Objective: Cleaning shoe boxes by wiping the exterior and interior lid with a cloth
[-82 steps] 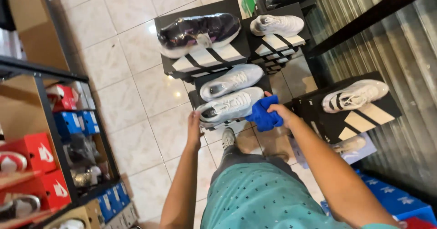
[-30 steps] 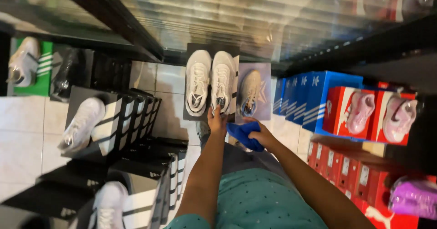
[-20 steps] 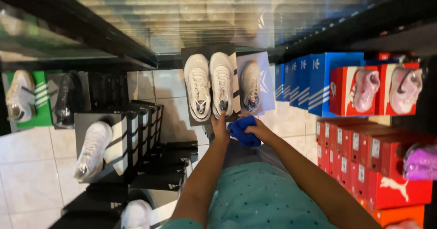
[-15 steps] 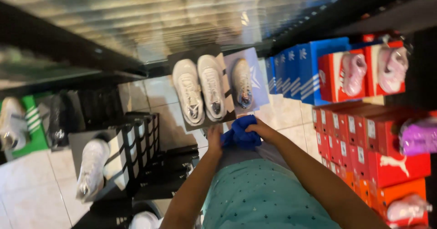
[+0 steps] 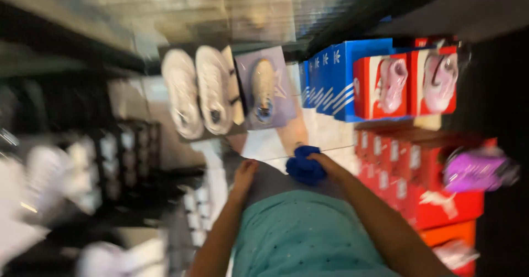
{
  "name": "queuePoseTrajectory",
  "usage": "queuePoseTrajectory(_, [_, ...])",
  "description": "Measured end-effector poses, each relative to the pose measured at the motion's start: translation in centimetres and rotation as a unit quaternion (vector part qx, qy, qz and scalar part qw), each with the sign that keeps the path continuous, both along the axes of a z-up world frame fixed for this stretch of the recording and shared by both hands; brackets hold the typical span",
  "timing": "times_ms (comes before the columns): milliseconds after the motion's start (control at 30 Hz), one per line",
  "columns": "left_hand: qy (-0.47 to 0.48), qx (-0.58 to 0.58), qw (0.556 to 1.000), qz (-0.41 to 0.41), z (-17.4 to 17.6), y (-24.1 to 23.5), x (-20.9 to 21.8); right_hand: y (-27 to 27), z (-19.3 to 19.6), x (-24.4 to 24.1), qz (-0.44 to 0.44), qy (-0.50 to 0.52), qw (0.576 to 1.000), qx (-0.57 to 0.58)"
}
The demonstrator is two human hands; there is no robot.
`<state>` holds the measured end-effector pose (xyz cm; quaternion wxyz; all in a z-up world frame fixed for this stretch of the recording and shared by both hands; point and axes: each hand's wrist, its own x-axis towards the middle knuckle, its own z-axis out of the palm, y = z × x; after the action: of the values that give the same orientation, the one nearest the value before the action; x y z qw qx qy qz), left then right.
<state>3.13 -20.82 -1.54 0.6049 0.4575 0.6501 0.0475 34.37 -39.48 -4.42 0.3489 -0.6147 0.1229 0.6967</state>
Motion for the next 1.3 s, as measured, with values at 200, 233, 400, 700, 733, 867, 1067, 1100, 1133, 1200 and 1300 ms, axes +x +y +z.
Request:
queuePoseTrajectory(200, [0.059, -0.052, 0.997, 0.026, -4.8, -11.1, 2.0, -1.8, -7.6, 9.2, 0.063, -0.027, 0.998, -0.005])
queuePoseTrajectory(233, [0.071, -0.056, 0.995, 0.046, -5.9, -12.4, 1.3, -2.6, -10.5, 9.7, 0.042, -0.027, 0.998, -0.023])
queuePoseTrajectory(400, [0.133, -0.092, 0.98, 0.116, -11.8, -17.9, 0.7, -3.0, -18.2, 12.2, 0.105, -0.058, 0.993, 0.018])
queuePoseTrajectory(700, [0.092, 0.005, 0.976, 0.198, -21.8, -6.2, 6.5, 4.4, -34.0, 9.2, -0.033, -0.087, 0.996, 0.004])
queuePoseTrajectory(733, [0.022, 0.098, 0.968, 0.229, -21.7, -2.8, 8.3, 6.8, -34.0, 8.8, -0.084, -0.126, 0.984, 0.093])
queuePoseTrajectory(867, [-0.066, 0.195, 0.942, 0.266, -27.1, 1.2, 11.1, 10.3, -31.7, 7.1, -0.052, -0.089, 0.979, 0.174])
queuePoseTrajectory(1067, [-0.101, 0.224, 0.904, 0.349, -32.0, 1.8, 11.8, 8.2, -33.5, 8.4, 0.138, -0.179, 0.952, 0.208])
queuePoseTrajectory(1100, [-0.106, 0.239, 0.892, 0.368, -32.0, 0.9, 11.2, 7.1, -33.5, 8.6, 0.154, -0.159, 0.961, 0.166])
queuePoseTrajectory(1133, [-0.113, 0.254, 0.879, 0.387, -31.9, -0.1, 10.6, 6.1, -33.4, 8.7, 0.17, -0.138, 0.968, 0.122])
queuePoseTrajectory(1200, [-0.119, 0.265, 0.876, 0.385, -33.1, -1.5, 8.1, 5.6, -30.3, 8.4, 0.259, -0.125, 0.95, 0.118])
queuePoseTrajectory(1300, [-0.15, 0.232, 0.872, 0.405, -34.3, -4.5, 6.3, 7.1, -24.4, 8.4, 0.57, -0.202, 0.79, 0.106])
